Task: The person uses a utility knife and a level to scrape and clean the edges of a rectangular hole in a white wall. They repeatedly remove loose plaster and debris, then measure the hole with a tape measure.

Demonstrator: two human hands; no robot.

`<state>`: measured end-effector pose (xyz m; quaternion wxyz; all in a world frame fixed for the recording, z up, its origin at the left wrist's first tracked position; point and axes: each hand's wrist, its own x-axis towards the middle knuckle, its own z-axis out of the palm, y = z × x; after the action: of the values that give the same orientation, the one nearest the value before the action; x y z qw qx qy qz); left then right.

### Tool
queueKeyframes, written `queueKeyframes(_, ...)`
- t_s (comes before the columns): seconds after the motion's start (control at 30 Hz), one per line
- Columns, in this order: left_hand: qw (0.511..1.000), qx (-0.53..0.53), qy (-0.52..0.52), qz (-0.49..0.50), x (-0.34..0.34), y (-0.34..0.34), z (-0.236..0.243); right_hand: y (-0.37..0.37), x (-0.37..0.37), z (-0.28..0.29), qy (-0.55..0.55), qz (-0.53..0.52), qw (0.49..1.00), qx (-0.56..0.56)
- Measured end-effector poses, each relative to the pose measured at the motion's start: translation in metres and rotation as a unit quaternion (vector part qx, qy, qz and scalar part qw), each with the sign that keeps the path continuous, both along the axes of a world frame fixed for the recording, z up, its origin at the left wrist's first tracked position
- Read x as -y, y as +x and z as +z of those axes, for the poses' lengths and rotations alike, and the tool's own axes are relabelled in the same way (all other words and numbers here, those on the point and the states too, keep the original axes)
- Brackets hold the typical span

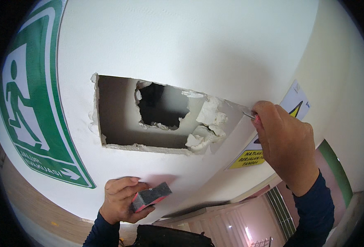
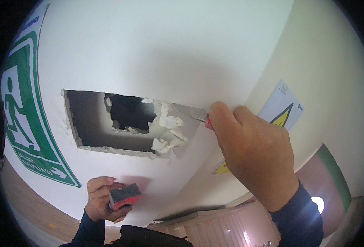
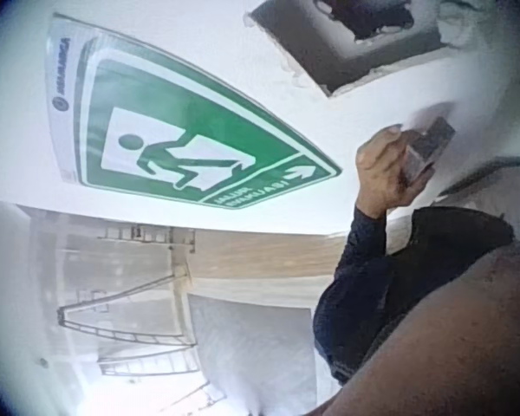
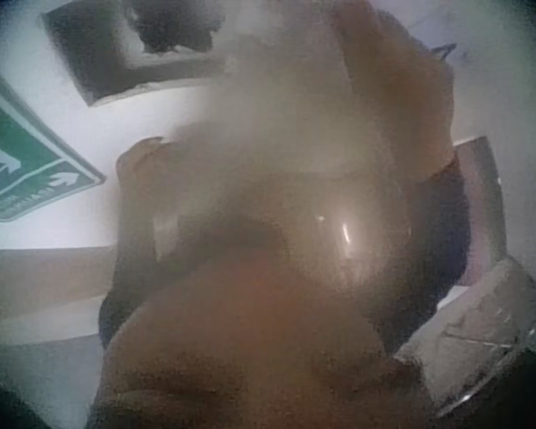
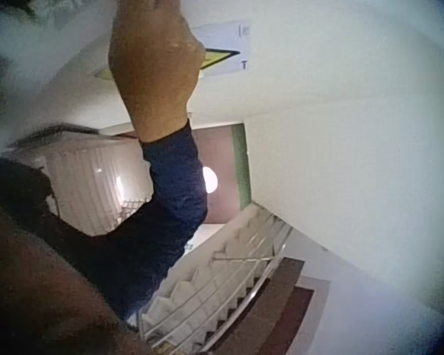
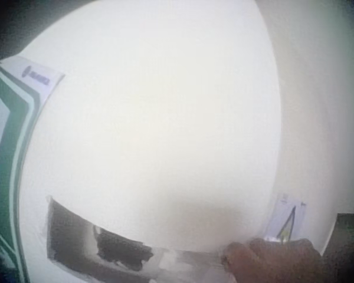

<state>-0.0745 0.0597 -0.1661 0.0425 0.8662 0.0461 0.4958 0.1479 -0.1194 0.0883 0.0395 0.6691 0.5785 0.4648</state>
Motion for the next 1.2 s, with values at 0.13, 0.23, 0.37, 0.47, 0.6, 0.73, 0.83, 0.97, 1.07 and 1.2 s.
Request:
queueKeyframes(0.13, 1.000, 0.011, -0.003, 0.000, -0.001, 0.001, -0.003, 0.016, -0.006, -0.005, 0.039, 0.093, 0.995, 0.022)
queueKeyframes(0.23, 1.000, 0.007, 0.000, 0.009, 0.003, 0.000, 0.000, 0.017, 0.000, -0.004, 0.022, 0.070, 0.997, 0.000)
queueKeyframes(0.37, 1.000, 0.003, -0.005, 0.012, 0.004, 0.004, -0.006, 0.037, 0.021, -0.003, 0.020, -0.008, 0.999, -0.041)
queueKeyframes(0.47, 0.998, 0.010, -0.007, 0.059, 0.008, 0.003, -0.021, 0.049, 0.040, -0.015, 0.038, 0.012, 0.989, -0.143)
queueKeyframes(0.6, 0.996, 0.003, -0.020, 0.083, 0.013, 0.003, -0.026, 0.073, 0.044, -0.037, 0.135, 0.200, 0.949, -0.204)
queueKeyframes(0.73, 0.998, 0.005, -0.003, 0.067, 0.009, 0.005, -0.022, 0.082, 0.068, -0.132, 0.227, 0.228, 0.836, -0.444)
queueKeyframes(0.83, 0.999, 0.006, -0.009, 0.033, 0.006, 0.004, -0.018, 0.052, 0.047, -0.236, 0.249, 0.285, 0.739, -0.557)
queueKeyframes(0.97, 0.997, 0.021, -0.003, -0.068, 0.026, 0.008, 0.021, -0.022, 0.034, -0.283, 0.129, 0.264, 0.456, -0.840)
queueKeyframes(1.07, 0.993, 0.013, -0.008, -0.119, 0.052, 0.026, 0.028, -0.038, 0.038, -0.300, 0.113, 0.280, 0.377, -0.876)
queueKeyframes(1.2, 0.979, -0.008, -0.047, -0.201, 0.088, 0.055, 0.051, -0.040, 0.049, -0.305, 0.180, 0.297, 0.338, -0.875)
